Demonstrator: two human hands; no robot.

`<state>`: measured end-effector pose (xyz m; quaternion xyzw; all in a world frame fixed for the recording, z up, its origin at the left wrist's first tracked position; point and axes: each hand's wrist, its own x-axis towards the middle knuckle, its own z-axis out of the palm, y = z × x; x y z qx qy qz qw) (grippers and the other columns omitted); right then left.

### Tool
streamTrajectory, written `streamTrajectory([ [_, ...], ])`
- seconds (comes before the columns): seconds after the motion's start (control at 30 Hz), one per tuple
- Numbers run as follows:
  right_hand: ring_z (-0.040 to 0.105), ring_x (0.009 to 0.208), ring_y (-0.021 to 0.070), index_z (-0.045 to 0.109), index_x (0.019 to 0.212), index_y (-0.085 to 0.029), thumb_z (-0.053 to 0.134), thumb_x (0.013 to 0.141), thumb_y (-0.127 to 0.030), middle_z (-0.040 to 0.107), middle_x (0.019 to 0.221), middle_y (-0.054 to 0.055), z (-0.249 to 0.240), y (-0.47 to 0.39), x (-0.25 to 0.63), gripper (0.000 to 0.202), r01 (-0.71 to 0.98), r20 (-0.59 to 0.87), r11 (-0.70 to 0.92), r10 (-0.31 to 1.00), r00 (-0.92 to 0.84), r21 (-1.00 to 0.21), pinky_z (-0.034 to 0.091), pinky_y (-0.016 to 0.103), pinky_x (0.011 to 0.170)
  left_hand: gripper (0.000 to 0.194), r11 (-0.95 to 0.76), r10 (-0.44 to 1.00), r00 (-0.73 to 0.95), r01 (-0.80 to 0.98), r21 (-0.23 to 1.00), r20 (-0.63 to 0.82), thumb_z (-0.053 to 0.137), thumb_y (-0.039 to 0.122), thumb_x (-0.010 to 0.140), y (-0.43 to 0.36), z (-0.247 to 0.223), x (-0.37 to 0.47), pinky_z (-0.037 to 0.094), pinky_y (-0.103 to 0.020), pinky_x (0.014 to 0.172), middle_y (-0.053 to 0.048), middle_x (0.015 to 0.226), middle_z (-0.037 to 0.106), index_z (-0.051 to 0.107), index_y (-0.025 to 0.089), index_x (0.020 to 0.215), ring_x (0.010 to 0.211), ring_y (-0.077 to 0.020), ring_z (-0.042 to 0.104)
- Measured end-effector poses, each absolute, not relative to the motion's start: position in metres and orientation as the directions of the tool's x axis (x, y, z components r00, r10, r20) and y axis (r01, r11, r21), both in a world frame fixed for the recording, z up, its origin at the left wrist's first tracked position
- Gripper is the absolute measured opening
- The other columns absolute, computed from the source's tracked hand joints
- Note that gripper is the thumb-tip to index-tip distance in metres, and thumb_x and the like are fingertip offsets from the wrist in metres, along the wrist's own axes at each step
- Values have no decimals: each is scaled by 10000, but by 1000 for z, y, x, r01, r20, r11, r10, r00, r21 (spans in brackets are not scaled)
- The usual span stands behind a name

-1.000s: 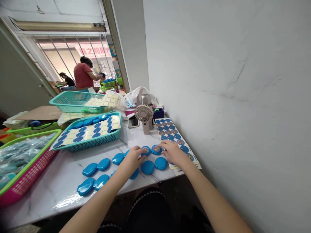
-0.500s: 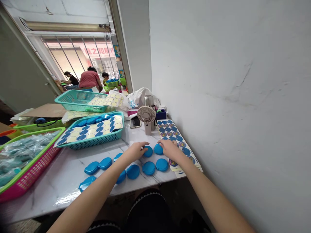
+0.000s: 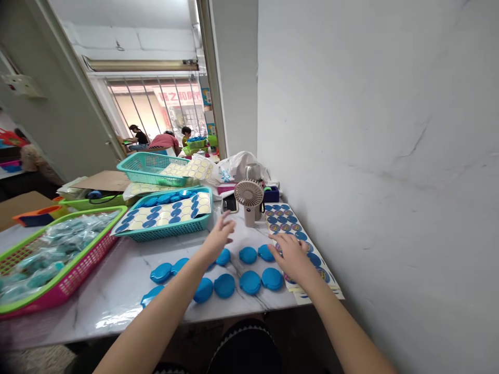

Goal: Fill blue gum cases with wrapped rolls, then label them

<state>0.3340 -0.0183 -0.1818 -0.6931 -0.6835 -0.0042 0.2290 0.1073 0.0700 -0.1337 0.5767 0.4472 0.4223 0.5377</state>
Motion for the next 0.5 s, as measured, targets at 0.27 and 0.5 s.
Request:
streamTrajectory([
  [0.27, 613, 1246, 347, 746, 1101, -301, 478, 967, -461, 719, 1276, 93, -193, -51, 335, 339, 900, 370, 106, 927, 65, -423, 397, 570, 1038, 357, 128, 980, -49, -580, 805, -191, 636, 325, 997, 80, -106, 78, 590, -443, 914, -112, 1347, 603, 592, 201, 1328, 1108, -248, 651],
  [0.5, 618, 1253, 358, 767, 1029, -329, 514, 924, -483, 745, 1232, 80, -185, -56, 329, 314, 826, 365, 149, 928, 73, -544, 378, 601, 1073, 341, 176, 958, -3, -785, 594, -288, 640, 333, 995, 100, -92, 70, 597, -436, 892, -109, 1301, 627, 607, 180, 1299, 1074, -240, 662],
])
